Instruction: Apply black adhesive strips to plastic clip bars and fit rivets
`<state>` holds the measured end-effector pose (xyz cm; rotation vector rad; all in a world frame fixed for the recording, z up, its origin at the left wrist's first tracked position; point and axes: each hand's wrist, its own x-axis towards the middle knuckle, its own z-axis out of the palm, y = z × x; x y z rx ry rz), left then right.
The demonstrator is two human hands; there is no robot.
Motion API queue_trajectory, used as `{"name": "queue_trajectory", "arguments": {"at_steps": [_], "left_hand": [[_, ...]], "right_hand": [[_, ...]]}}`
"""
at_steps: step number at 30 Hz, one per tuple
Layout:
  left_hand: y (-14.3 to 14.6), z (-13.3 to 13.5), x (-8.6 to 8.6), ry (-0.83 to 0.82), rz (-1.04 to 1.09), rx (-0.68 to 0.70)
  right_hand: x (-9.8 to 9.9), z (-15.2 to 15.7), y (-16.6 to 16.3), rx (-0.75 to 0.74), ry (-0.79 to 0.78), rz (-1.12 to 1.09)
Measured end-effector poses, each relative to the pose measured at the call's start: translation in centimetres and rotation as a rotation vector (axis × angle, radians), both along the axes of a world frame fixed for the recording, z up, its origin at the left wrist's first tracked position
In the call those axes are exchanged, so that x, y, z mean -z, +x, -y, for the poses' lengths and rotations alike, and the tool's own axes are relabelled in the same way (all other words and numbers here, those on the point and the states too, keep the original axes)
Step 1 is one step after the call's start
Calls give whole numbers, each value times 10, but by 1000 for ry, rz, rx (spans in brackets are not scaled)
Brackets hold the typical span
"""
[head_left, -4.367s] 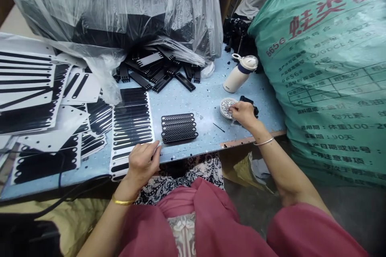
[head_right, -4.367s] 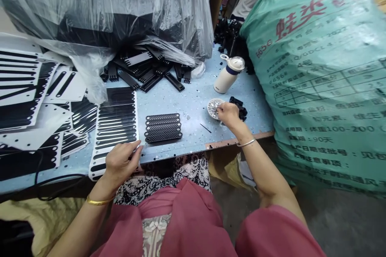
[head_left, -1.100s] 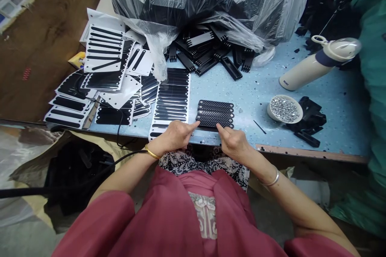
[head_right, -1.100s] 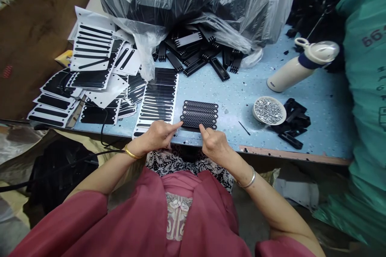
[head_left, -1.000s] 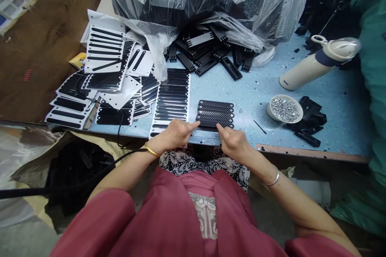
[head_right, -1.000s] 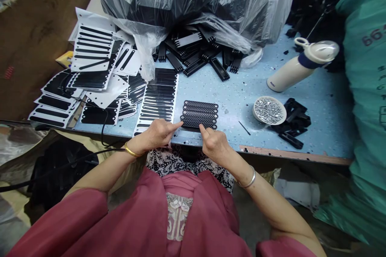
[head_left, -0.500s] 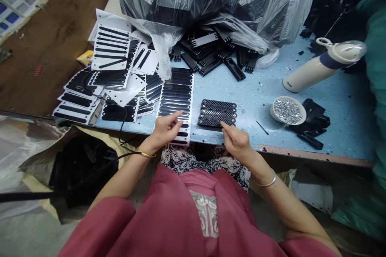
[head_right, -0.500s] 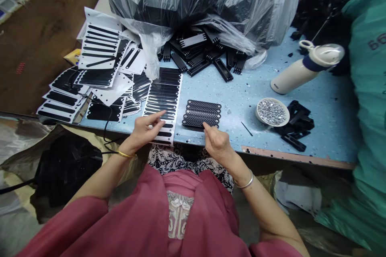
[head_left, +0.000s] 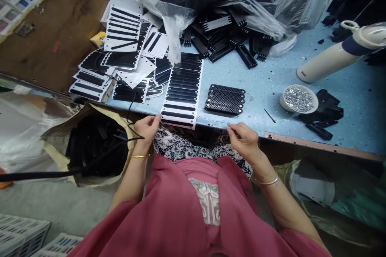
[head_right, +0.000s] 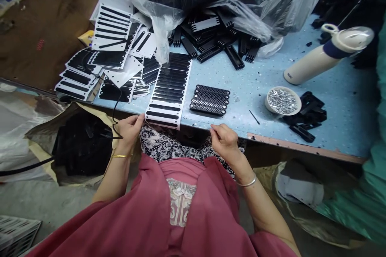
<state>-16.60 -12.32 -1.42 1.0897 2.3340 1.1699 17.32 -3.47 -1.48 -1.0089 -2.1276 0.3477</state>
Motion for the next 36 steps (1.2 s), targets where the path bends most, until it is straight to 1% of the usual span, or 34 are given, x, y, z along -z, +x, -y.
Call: {"name": "queue_trajectory", "arguments": {"at_steps": [4, 7, 9, 10, 12, 15, 17, 19, 20, 21, 22, 24, 26, 27, 28, 30, 32, 34, 36], "left_hand": [[20, -7, 8, 175, 471, 10], [33, -8, 10, 220, 778, 31], [39, -6, 9, 210, 946, 38], [41, -4, 8, 201, 1019, 43], [44, 1, 3, 180, 1131, 68], [43, 11, -5, 134, 1220, 164], [39, 18, -9, 98, 1232, 216], [35, 26, -9, 49, 1213, 213], [33, 29, -8, 18, 1201, 203], [32, 32, -7, -12, 1195, 197], [31, 35, -6, -35, 1193, 197], [30, 39, -4, -40, 1195, 206], [31, 40, -4, -12, 1186, 213], [31, 40, -5, 5, 1177, 218], [32, 40, -6, 23, 1168, 227], [33, 39, -9, 59, 1161, 245], [35, 37, -14, 96, 1172, 245], [36, 33, -18, 124, 1196, 241], [37, 29, -21, 148, 1204, 239]], "right_hand": [[-5, 8, -8, 4, 4, -14], [-6, 23, -25, -93, -80, -107], [-1, 32, -40, -137, -209, -176], [2, 35, -48, -130, -297, -203], [10, 38, -62, -72, -519, -277], [20, 38, -76, 25, -860, -436], [23, 37, -79, 63, -990, -506], [25, 35, -78, 65, -1032, -488], [24, 34, -75, 58, -1010, -441], [23, 33, -72, 55, -942, -370], [20, 32, -69, 53, -825, -284], [10, 31, -65, 26, -496, -124], [-3, 31, -69, -54, -191, -46], [-10, 31, -74, -123, -95, -34], [-15, 32, -81, -204, -35, -31], [-21, 32, -100, -371, 8, -25], [-20, 30, -119, -477, -10, -20], [-13, 26, -134, -512, -58, -14], [-7, 22, -141, -523, -112, -6]]}}
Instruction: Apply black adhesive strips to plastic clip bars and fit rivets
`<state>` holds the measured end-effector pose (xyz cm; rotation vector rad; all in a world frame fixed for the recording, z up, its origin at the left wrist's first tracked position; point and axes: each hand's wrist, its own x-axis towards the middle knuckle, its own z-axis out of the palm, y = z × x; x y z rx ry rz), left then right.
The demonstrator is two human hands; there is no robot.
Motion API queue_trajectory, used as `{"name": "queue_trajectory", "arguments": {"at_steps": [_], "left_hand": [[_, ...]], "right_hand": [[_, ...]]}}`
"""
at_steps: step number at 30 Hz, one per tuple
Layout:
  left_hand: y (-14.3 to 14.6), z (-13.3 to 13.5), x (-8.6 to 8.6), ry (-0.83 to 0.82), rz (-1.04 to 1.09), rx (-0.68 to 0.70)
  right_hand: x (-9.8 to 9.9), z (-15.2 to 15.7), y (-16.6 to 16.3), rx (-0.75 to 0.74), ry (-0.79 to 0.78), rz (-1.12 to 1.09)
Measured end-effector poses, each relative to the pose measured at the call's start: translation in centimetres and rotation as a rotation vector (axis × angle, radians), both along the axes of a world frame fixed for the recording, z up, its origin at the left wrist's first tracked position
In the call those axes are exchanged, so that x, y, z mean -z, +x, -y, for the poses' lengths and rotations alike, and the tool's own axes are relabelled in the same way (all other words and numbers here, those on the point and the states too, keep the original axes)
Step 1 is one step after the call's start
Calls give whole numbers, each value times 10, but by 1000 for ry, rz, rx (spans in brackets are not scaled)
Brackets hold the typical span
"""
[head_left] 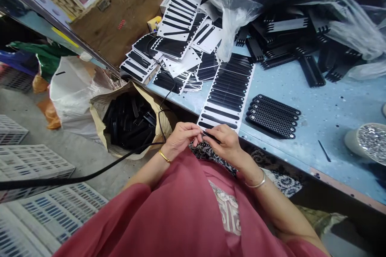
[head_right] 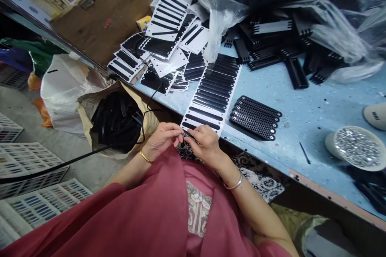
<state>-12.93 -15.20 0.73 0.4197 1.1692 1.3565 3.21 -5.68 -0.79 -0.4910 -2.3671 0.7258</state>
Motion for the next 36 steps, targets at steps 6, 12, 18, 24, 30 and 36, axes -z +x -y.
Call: {"name": "queue_trajectory", "arguments": {"at_steps": [6, 12, 18, 24, 30, 36], "left_hand": [[-3, -1, 8, -24, -8, -81], [-6, 9, 32, -149, -129, -195], [-2, 5, 38, -67, -81, -102], [0, 4, 23, -47, 63, -58], [1, -4, 13, -5, 128, -47], [6, -14, 12, 44, 120, -61]], "right_hand": [[4, -6, 0, 55, -72, -63], [8, -13, 1, 66, -30, -100], [7, -12, 3, 54, -29, -57], [6, -9, 5, 74, 47, 2], [4, -7, 3, 48, 27, -3], [0, -9, -1, 37, -67, -47]]}}
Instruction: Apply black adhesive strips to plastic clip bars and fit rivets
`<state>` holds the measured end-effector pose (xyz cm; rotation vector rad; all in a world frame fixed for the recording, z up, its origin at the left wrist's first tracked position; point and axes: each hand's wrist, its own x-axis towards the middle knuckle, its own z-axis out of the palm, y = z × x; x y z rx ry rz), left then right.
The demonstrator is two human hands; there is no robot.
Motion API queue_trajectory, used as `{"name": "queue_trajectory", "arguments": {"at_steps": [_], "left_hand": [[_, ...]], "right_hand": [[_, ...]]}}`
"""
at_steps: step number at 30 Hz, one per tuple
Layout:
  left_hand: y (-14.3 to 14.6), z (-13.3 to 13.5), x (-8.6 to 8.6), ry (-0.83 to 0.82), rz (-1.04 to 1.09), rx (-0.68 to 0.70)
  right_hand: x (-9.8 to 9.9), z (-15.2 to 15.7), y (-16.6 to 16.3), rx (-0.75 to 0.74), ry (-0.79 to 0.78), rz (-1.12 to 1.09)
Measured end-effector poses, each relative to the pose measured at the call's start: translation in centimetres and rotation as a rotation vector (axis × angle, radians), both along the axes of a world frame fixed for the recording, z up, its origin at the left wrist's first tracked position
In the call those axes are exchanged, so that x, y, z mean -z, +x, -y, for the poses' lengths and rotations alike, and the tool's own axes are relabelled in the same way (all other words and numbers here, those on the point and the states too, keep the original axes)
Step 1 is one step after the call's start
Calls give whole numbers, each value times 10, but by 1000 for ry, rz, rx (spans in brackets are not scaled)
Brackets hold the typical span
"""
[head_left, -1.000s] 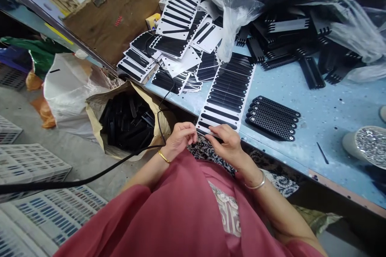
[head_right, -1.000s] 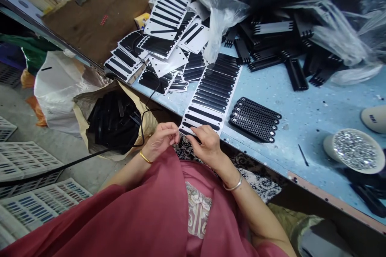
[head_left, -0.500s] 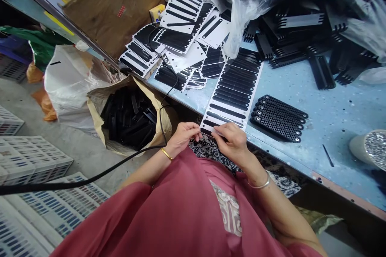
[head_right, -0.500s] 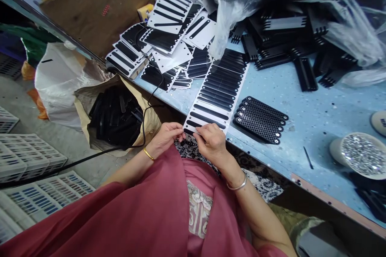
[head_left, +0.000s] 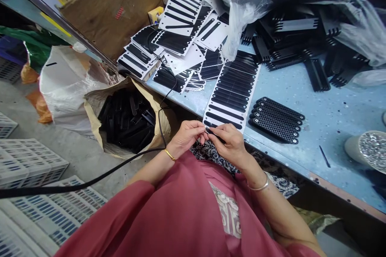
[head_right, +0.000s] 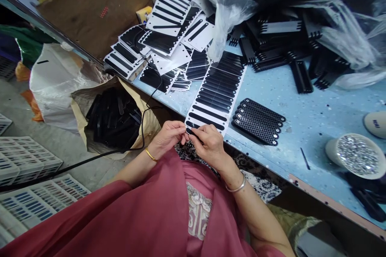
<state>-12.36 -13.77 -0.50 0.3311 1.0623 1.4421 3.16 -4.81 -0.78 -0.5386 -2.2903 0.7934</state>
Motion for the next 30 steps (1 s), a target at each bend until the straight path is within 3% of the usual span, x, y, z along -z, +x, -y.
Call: {"name": "queue_trajectory", "arguments": {"at_steps": [6, 10, 18, 25, 30], "left_hand": [[9, -4, -9, 72, -231, -29], [10, -6, -10, 86, -265, -23], [4, 1, -10, 10, -230, -108], [7, 3, -11, 31, -249, -88], [9, 3, -13, 27, -203, -74]], "right_hand": [[-7, -5, 0, -38, -165, -50], [-12, -6, -2, -67, -254, -32], [-11, -9, -5, 87, -475, -38], [-15, -3, -10, -35, -328, -11], [-18, -4, -14, -43, -482, -73]]}}
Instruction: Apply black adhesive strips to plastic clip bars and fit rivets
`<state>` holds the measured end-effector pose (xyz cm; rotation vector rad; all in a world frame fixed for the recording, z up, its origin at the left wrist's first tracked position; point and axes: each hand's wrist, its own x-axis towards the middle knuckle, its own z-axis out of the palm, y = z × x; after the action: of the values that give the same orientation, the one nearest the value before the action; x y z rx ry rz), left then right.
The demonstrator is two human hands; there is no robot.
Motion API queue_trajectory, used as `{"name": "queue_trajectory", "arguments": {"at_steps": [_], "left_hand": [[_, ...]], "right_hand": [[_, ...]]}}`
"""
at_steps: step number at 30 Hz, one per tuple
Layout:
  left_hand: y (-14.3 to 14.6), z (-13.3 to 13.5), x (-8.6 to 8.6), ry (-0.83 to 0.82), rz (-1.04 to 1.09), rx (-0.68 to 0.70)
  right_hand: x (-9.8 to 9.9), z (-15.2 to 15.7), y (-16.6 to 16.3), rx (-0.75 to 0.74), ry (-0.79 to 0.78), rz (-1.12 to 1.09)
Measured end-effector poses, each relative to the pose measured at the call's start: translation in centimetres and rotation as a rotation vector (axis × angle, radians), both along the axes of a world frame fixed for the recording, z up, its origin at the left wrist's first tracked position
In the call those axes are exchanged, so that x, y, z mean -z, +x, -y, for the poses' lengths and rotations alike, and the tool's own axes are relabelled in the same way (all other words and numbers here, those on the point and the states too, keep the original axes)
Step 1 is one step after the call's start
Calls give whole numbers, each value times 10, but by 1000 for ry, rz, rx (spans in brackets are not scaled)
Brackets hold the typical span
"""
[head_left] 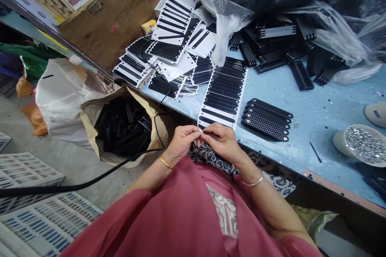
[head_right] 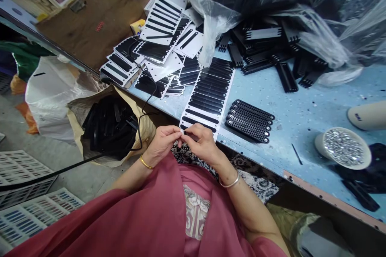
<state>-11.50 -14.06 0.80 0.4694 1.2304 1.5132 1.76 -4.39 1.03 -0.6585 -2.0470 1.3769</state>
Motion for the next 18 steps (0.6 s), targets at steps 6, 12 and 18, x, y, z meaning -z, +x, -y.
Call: {"name": "queue_trajectory", "arguments": {"at_steps": [6, 12, 18], "left_hand": [[-26, 6, 11, -103, 26, -116], [-48, 9, 31, -206, -164, -206], [-28, 21, 7, -237, -766, -227]], "right_hand": [[-26, -17, 19, 236, -442, -279], [-68, -48, 86, 527, -271, -418], [-52, -42, 126, 486, 87, -89]]}}
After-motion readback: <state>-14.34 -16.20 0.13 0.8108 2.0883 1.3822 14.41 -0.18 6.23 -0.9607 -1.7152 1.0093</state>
